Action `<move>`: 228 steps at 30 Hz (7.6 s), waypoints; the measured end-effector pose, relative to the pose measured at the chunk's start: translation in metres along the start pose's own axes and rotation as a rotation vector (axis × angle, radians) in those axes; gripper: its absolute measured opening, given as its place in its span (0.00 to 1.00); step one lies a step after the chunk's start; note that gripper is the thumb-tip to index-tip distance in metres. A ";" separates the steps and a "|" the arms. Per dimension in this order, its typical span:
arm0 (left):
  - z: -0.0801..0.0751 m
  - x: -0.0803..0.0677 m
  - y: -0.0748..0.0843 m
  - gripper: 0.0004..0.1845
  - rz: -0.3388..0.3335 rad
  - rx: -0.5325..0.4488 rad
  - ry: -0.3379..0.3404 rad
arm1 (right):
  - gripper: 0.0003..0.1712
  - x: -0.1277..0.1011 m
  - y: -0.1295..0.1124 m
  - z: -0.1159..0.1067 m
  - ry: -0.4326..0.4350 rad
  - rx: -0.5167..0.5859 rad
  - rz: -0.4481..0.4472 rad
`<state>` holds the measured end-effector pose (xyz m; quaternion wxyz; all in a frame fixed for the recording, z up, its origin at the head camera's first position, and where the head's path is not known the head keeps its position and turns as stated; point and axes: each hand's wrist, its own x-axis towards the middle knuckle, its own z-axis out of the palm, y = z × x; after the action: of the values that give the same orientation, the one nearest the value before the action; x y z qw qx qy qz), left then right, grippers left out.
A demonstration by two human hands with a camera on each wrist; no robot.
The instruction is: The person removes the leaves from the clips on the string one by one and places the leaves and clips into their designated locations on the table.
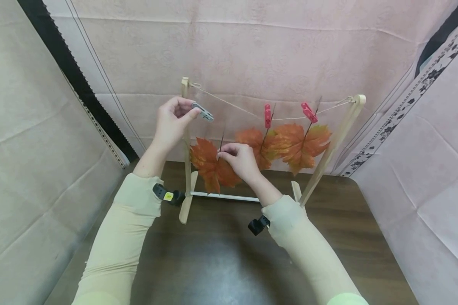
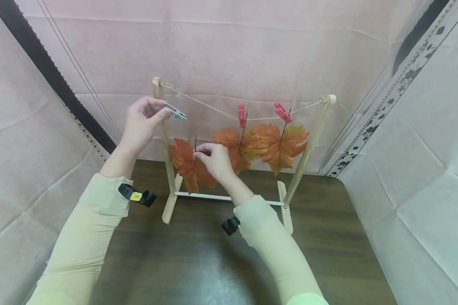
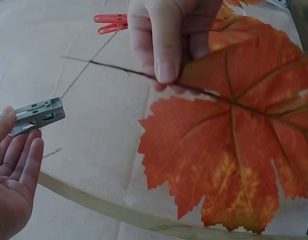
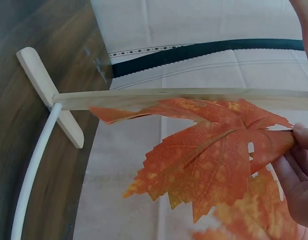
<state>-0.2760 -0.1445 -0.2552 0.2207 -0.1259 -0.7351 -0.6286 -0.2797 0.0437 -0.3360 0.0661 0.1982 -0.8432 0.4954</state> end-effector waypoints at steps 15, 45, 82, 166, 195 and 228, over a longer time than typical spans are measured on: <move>-0.010 -0.014 -0.023 0.14 -0.048 0.061 -0.049 | 0.08 -0.022 0.021 -0.022 -0.079 0.050 0.087; -0.027 -0.057 -0.083 0.23 -0.315 0.074 -0.316 | 0.07 -0.054 0.079 -0.106 -0.346 -0.055 0.060; -0.079 -0.155 -0.201 0.31 -0.809 -0.054 -0.395 | 0.04 -0.113 0.183 -0.143 -0.775 -0.169 0.193; -0.015 -0.053 -0.058 0.24 -0.313 0.069 -0.490 | 0.19 -0.076 0.107 -0.150 -0.202 -0.079 0.168; 0.085 0.013 0.023 0.25 -0.185 -0.058 -0.469 | 0.24 -0.019 0.027 -0.139 0.082 0.171 0.137; 0.131 0.033 0.029 0.25 -0.138 0.142 -0.498 | 0.25 0.015 0.022 -0.123 0.066 0.095 0.209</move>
<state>-0.3132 -0.0144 -0.2288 -0.0023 -0.2104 -0.8158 -0.5387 -0.3125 0.1553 -0.2880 0.0326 0.0958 -0.8323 0.5450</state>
